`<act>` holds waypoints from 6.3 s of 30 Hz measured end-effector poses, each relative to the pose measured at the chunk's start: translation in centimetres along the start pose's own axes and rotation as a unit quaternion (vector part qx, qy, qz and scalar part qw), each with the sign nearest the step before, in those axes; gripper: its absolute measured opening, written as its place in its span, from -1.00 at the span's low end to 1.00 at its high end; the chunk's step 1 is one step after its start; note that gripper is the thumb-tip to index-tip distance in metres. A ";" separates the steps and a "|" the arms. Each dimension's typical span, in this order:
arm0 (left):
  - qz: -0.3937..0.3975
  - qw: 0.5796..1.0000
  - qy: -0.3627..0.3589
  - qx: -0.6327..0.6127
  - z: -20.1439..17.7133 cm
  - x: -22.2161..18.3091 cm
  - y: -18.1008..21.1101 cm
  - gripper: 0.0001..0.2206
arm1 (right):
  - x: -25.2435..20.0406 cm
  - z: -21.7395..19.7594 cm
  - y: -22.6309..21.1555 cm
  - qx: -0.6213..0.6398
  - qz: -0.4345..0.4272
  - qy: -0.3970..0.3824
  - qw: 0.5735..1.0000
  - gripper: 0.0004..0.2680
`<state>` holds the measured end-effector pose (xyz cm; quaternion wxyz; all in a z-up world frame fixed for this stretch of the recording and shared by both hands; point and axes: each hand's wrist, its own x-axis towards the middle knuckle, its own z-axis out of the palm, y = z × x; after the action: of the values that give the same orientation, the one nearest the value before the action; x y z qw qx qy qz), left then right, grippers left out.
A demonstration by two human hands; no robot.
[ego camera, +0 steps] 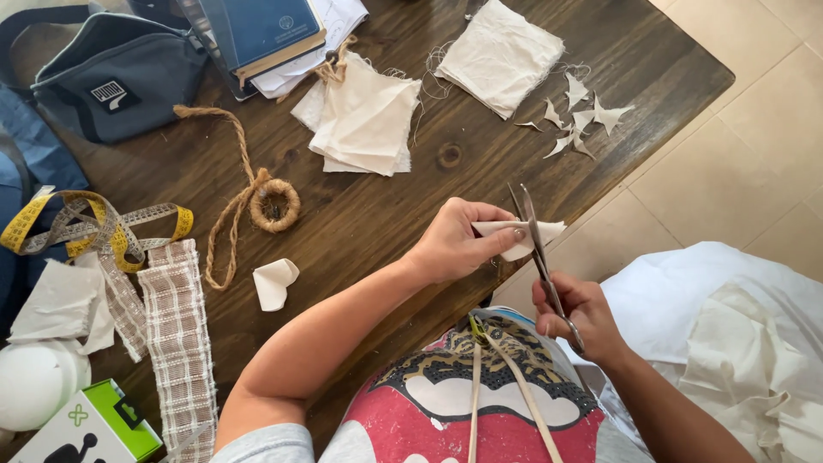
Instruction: Folding and cutting fabric squares to create decorative flower shapes
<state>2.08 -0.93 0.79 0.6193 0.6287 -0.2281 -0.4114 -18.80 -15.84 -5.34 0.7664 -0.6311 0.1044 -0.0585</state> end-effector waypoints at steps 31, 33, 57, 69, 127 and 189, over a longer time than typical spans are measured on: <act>-0.045 0.998 -0.044 -0.022 -0.7 0.2 -0.3 -0.88 | 2.7 -2.2 1.2 -0.039 0.051 -0.075 0.995 -0.54; -0.059 0.997 -0.040 -0.003 -1.0 0.1 0.4 -0.89 | 2.3 -1.9 0.4 -0.064 0.033 -0.050 0.996 -0.61; 0.035 0.994 0.030 0.096 -6.1 -2.1 -5.3 -0.88 | 4.7 -0.3 0.9 -0.048 0.065 0.062 0.995 -0.79; -0.106 0.955 0.217 -0.173 -7.6 -13.1 -5.9 -0.85 | 12.3 9.9 3.0 -0.021 -0.112 -0.119 0.986 -0.45; 0.147 0.935 0.203 -0.253 -4.4 -14.2 -3.2 -0.84 | 7.5 10.0 -5.7 -0.399 -0.231 -0.168 0.871 -0.56; 0.078 0.886 0.443 -0.114 -6.8 -23.6 -12.9 -0.51 | 7.9 23.9 2.5 -0.040 0.100 -0.048 0.993 -0.76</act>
<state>-8.51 23.50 -6.82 0.7536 0.6505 0.0705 -0.0631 -5.66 5.73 -4.17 0.7467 -0.6496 0.1328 0.0530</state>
